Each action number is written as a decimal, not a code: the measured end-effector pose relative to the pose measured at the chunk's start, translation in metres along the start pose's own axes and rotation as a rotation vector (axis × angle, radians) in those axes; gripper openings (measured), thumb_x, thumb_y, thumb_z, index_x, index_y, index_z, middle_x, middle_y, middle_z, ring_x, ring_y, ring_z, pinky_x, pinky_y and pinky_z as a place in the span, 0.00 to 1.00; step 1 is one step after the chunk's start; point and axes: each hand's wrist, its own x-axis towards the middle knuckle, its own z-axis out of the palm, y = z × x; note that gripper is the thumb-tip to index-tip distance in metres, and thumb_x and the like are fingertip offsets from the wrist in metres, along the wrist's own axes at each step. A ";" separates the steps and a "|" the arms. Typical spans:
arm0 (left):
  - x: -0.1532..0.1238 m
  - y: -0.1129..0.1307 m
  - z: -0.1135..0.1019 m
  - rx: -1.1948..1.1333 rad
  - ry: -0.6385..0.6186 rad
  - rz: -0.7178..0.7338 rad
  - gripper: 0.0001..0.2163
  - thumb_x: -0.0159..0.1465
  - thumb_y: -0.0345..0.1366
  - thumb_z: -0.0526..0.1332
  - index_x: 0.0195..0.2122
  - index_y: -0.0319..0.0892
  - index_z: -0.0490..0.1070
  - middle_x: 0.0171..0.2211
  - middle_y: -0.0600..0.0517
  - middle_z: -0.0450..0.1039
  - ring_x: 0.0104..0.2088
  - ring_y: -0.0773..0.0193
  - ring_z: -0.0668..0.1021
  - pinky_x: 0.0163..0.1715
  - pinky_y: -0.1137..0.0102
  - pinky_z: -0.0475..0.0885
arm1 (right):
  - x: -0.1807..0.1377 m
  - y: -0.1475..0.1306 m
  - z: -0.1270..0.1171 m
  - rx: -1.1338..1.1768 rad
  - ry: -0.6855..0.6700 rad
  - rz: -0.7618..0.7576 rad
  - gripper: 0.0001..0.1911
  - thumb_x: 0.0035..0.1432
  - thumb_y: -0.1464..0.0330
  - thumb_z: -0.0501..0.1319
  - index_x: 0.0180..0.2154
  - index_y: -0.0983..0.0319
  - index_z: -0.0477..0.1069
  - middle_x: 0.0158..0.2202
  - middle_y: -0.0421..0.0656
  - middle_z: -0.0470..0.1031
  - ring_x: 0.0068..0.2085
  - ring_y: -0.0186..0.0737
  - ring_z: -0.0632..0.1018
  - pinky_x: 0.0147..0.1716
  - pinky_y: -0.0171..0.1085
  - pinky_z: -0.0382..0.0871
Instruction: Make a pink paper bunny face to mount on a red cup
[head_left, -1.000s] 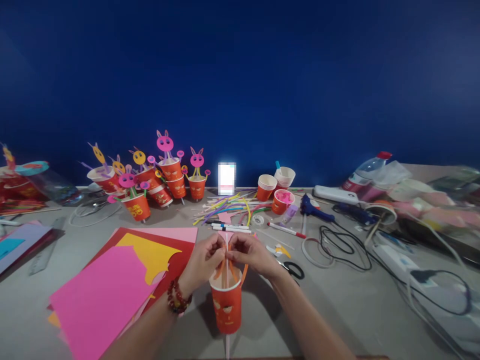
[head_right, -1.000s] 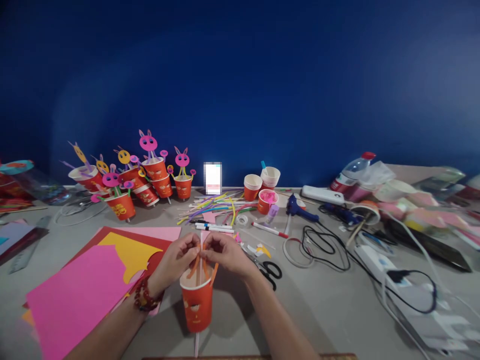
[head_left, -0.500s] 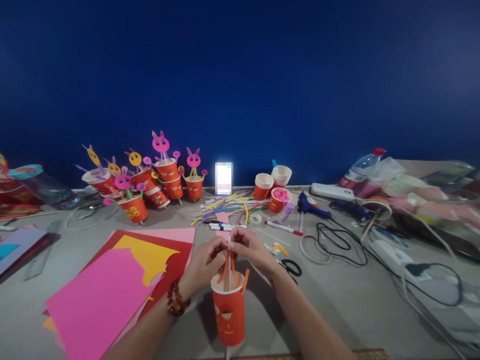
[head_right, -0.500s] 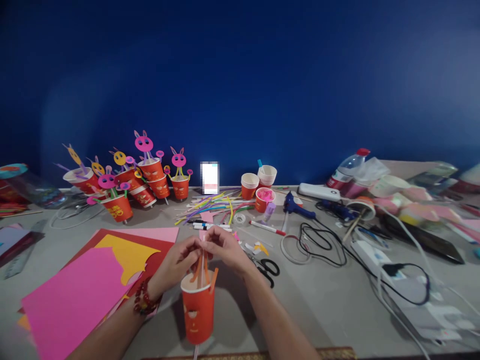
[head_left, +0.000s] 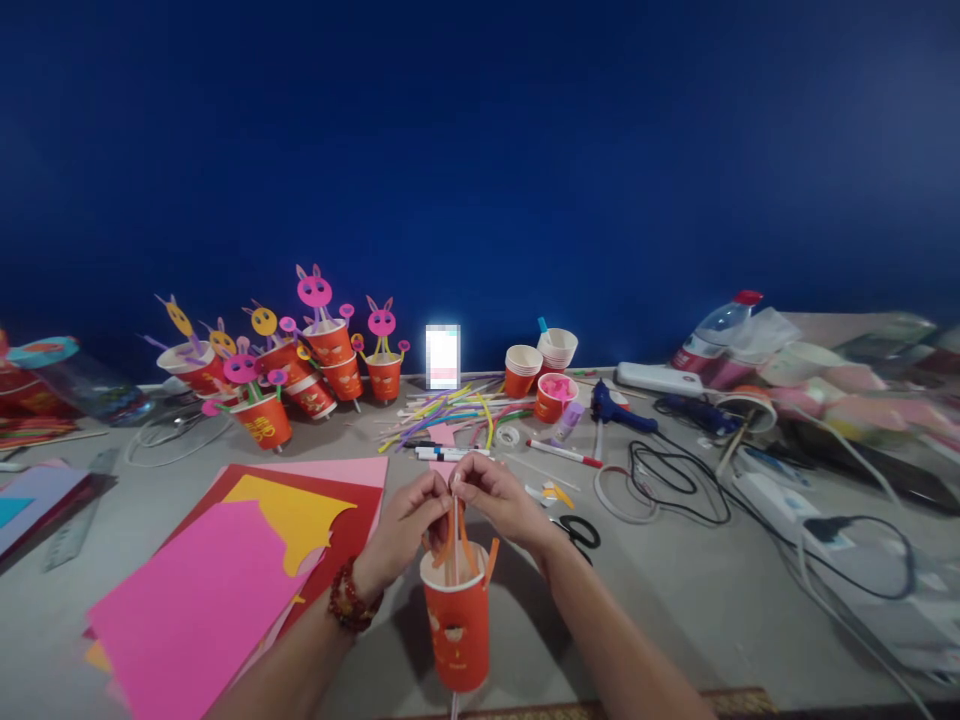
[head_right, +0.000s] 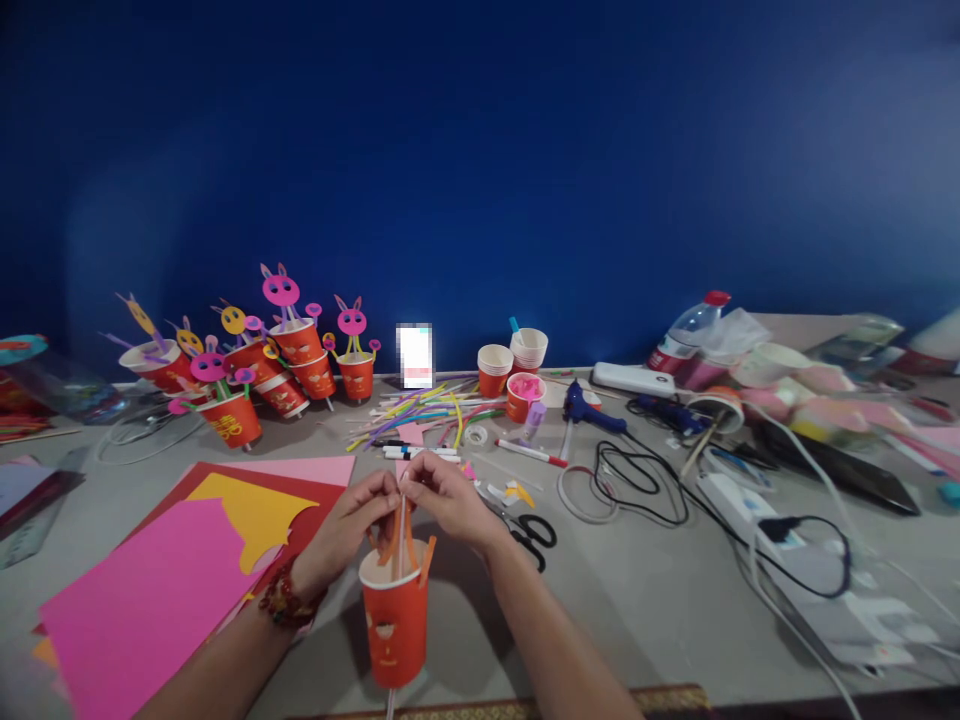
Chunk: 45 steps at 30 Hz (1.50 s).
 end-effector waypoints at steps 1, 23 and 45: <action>0.000 0.000 0.000 -0.002 -0.003 0.002 0.12 0.61 0.44 0.60 0.27 0.43 0.62 0.18 0.58 0.67 0.17 0.70 0.69 0.18 0.76 0.63 | 0.000 0.001 0.001 0.012 0.006 0.004 0.17 0.57 0.53 0.64 0.32 0.60 0.67 0.29 0.37 0.67 0.31 0.35 0.69 0.33 0.35 0.64; 0.008 -0.002 -0.009 0.101 0.071 0.106 0.15 0.58 0.48 0.64 0.31 0.40 0.70 0.29 0.53 0.71 0.30 0.64 0.73 0.32 0.71 0.68 | 0.006 0.016 -0.003 0.224 0.119 0.163 0.21 0.47 0.52 0.71 0.29 0.62 0.69 0.23 0.36 0.70 0.23 0.30 0.67 0.25 0.32 0.61; 0.021 0.006 -0.127 0.480 0.406 -0.018 0.14 0.52 0.49 0.62 0.24 0.42 0.70 0.21 0.57 0.70 0.25 0.62 0.73 0.27 0.72 0.64 | 0.006 0.041 -0.002 -0.383 0.103 0.151 0.06 0.55 0.67 0.60 0.29 0.61 0.72 0.25 0.39 0.75 0.27 0.36 0.73 0.26 0.31 0.62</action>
